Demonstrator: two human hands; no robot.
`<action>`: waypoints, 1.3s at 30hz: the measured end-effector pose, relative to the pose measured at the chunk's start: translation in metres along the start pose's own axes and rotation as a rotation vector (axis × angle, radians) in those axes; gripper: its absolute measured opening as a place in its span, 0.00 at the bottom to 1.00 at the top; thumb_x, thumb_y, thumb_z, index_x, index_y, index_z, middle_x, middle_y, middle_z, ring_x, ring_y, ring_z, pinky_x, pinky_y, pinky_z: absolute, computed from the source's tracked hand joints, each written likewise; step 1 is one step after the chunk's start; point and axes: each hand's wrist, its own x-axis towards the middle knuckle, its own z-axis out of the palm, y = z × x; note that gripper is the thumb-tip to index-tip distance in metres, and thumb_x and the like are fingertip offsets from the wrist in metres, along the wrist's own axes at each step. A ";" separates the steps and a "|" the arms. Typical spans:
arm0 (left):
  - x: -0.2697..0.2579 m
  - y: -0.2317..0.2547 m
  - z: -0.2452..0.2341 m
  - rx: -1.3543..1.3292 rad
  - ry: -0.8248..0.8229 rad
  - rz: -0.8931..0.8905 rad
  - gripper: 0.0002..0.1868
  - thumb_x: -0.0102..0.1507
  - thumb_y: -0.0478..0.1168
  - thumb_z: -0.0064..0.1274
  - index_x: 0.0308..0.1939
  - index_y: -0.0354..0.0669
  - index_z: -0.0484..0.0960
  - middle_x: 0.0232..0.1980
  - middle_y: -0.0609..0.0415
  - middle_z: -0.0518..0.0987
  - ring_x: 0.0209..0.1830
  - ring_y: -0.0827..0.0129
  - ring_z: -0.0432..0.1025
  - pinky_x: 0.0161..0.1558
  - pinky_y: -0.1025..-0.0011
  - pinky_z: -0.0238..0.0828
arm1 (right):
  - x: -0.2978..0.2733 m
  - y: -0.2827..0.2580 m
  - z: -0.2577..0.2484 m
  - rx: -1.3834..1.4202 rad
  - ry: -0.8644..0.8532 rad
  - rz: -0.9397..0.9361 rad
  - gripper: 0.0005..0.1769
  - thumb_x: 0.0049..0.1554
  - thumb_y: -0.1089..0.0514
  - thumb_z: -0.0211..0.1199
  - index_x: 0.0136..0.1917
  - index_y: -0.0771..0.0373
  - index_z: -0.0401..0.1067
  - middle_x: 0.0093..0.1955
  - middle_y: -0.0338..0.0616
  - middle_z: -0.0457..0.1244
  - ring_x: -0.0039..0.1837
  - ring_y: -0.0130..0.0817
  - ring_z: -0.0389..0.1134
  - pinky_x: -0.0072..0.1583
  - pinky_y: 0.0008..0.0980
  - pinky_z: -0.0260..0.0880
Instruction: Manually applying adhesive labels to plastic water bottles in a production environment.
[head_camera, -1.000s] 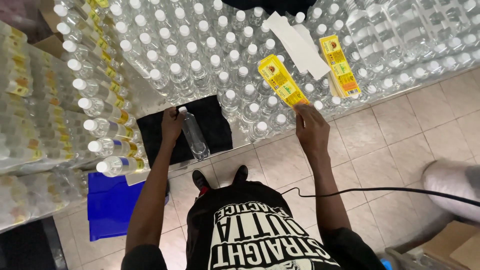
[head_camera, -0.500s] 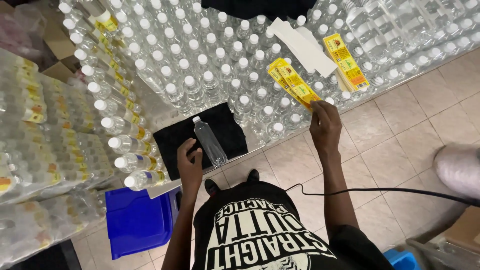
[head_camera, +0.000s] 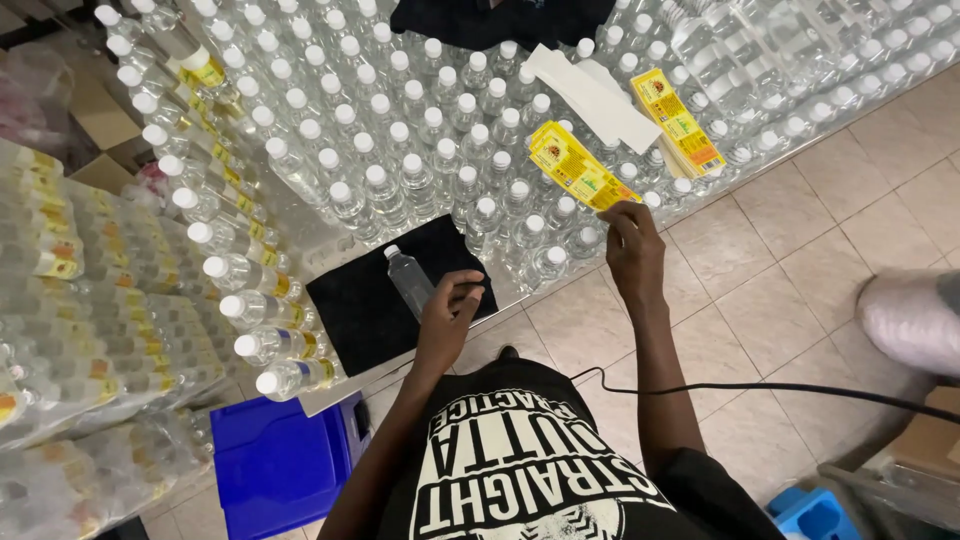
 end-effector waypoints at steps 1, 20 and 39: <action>0.000 0.004 0.002 0.009 -0.020 0.003 0.15 0.75 0.38 0.50 0.65 0.45 0.80 0.59 0.39 0.83 0.67 0.44 0.78 0.67 0.48 0.75 | 0.001 -0.004 -0.001 0.001 -0.010 -0.003 0.13 0.60 0.81 0.67 0.51 0.70 0.84 0.54 0.53 0.70 0.59 0.57 0.76 0.61 0.51 0.80; 0.032 -0.012 0.030 -0.542 -0.121 0.055 0.27 0.73 0.36 0.55 0.75 0.38 0.71 0.70 0.35 0.79 0.69 0.49 0.76 0.65 0.52 0.79 | 0.033 -0.082 -0.022 0.598 0.141 0.443 0.13 0.66 0.80 0.62 0.52 0.65 0.79 0.57 0.47 0.74 0.50 0.24 0.64 0.58 0.31 0.69; -0.010 0.025 0.009 -0.443 0.247 0.185 0.25 0.70 0.39 0.62 0.68 0.30 0.74 0.50 0.39 0.79 0.49 0.56 0.81 0.49 0.52 0.90 | 0.012 -0.168 0.034 0.559 -0.216 -0.062 0.13 0.68 0.61 0.67 0.64 0.66 0.81 0.58 0.51 0.74 0.61 0.52 0.75 0.63 0.46 0.76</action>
